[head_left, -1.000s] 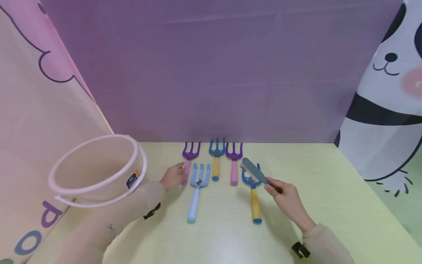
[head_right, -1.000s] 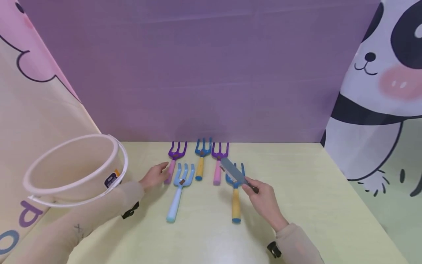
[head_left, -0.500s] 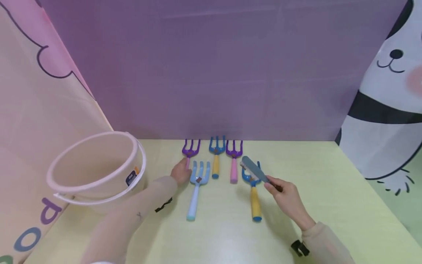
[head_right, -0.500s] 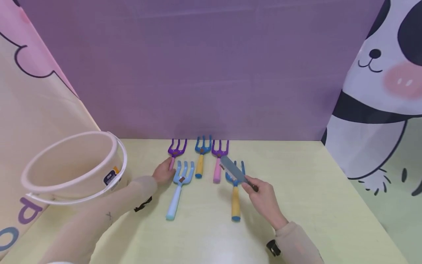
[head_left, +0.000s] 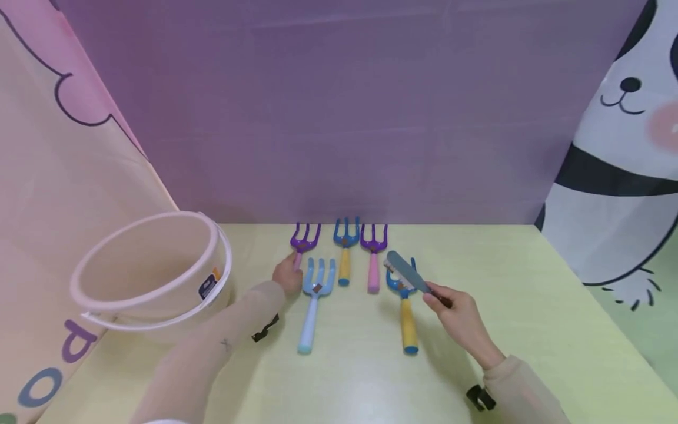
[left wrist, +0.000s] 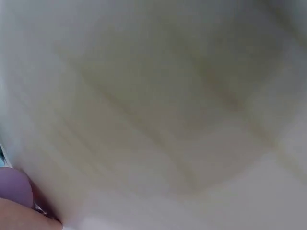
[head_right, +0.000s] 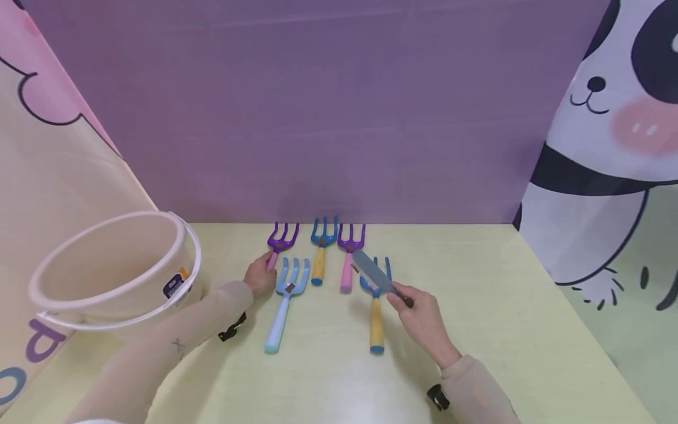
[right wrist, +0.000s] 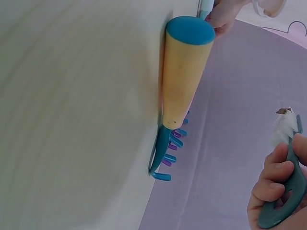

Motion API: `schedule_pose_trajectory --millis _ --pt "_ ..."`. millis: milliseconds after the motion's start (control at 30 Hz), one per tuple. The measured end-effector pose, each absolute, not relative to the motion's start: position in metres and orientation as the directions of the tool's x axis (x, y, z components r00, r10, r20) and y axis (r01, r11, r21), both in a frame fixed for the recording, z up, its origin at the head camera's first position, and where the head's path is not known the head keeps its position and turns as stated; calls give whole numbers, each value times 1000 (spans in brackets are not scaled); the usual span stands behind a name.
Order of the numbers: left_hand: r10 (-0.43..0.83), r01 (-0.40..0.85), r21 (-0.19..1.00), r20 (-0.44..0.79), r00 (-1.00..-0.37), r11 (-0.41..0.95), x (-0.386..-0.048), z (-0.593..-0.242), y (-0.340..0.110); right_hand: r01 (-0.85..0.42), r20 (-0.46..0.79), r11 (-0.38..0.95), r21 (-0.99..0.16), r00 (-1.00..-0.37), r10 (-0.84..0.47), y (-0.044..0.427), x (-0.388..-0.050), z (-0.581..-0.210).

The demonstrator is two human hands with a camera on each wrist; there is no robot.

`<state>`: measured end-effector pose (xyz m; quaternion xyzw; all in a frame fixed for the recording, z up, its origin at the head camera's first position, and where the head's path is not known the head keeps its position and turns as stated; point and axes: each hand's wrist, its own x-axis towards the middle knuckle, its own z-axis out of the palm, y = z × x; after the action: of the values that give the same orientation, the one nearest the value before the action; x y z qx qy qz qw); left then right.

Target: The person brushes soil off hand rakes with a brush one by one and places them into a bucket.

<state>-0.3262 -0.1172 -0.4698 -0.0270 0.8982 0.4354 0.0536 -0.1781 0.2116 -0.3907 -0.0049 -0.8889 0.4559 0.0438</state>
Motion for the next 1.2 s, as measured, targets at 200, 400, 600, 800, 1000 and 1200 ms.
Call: schedule_pose_trajectory --millis 200,400,600,800,1000,1200 --pt "-29 -66 715 -64 -998 696 -323 -462 -123 -23 64 588 -808 -997 49 211 -177 -390" --pt "-52 -44 684 -10 -999 728 -325 -456 -127 -19 64 592 -805 -996 55 212 -176 -389" --pt "-59 -30 682 19 -998 731 -325 -455 -130 -16 62 599 -800 -996 57 211 -176 -388" --pt "-104 -93 741 -32 -994 665 -325 -454 -131 -26 78 601 -799 -995 61 210 -177 -387" --pt "-82 -52 736 4 -997 675 -323 -448 -132 -37 87 597 -801 -995 55 210 -177 -387" --pt "-42 0 728 39 -998 685 -317 -439 -131 -32 82 592 -806 -995 58 210 -177 -387"
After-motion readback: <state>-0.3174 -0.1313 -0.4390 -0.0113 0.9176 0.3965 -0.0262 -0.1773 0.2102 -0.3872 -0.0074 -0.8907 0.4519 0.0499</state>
